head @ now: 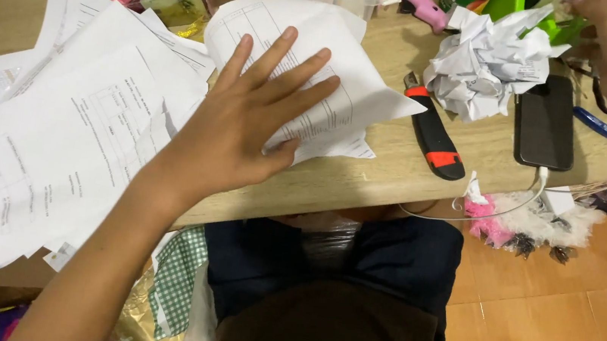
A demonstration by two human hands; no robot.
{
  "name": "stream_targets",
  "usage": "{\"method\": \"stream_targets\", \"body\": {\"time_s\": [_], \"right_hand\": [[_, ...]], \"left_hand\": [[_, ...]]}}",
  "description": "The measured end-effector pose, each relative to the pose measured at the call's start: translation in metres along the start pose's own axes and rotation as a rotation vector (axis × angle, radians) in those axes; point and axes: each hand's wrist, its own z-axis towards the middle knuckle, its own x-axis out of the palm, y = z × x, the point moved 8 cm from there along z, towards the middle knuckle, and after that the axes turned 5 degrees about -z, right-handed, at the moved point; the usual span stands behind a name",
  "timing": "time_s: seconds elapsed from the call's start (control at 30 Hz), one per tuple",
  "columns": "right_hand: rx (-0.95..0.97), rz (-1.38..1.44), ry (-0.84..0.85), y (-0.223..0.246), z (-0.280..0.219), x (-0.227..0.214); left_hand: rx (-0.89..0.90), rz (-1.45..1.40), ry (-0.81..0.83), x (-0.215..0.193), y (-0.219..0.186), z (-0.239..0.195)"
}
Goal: The person folds a printed sheet of paper by hand on a cluttered table. They align edges, crease the paper, and tuck flaps to form a compact folded packet. The person handles the paper repeatedly to ensure crisp folds and secure the final shape.
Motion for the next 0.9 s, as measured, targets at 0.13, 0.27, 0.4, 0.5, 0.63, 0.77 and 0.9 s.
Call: {"method": "stream_targets", "body": {"time_s": [0.13, 0.27, 0.4, 0.5, 0.63, 0.77, 0.9], "right_hand": [[-0.116, -0.084, -0.135, -0.002, -0.008, -0.01], [0.256, 0.213, -0.306, -0.015, -0.043, -0.006], [-0.143, 0.081, -0.208, -0.02, -0.042, 0.004], [-0.267, -0.255, -0.306, -0.03, -0.03, -0.005], [-0.269, -0.376, -0.395, -0.036, -0.024, -0.01], [-0.22, 0.15, -0.251, 0.022, -0.051, -0.004], [-0.401, 0.132, -0.271, 0.111, -0.108, 0.009]], "left_hand": [[-0.001, -0.074, -0.078, -0.002, -0.006, -0.002], [-0.016, -0.093, -0.106, -0.001, -0.002, -0.001], [-0.023, -0.107, -0.088, 0.001, -0.003, 0.0], [-0.035, -0.097, -0.121, 0.0, -0.001, 0.0], [-0.041, -0.108, -0.137, 0.0, -0.001, 0.0], [-0.039, -0.082, -0.167, 0.005, 0.007, 0.0], [-0.096, -0.136, -0.296, 0.009, 0.009, -0.011]]}}
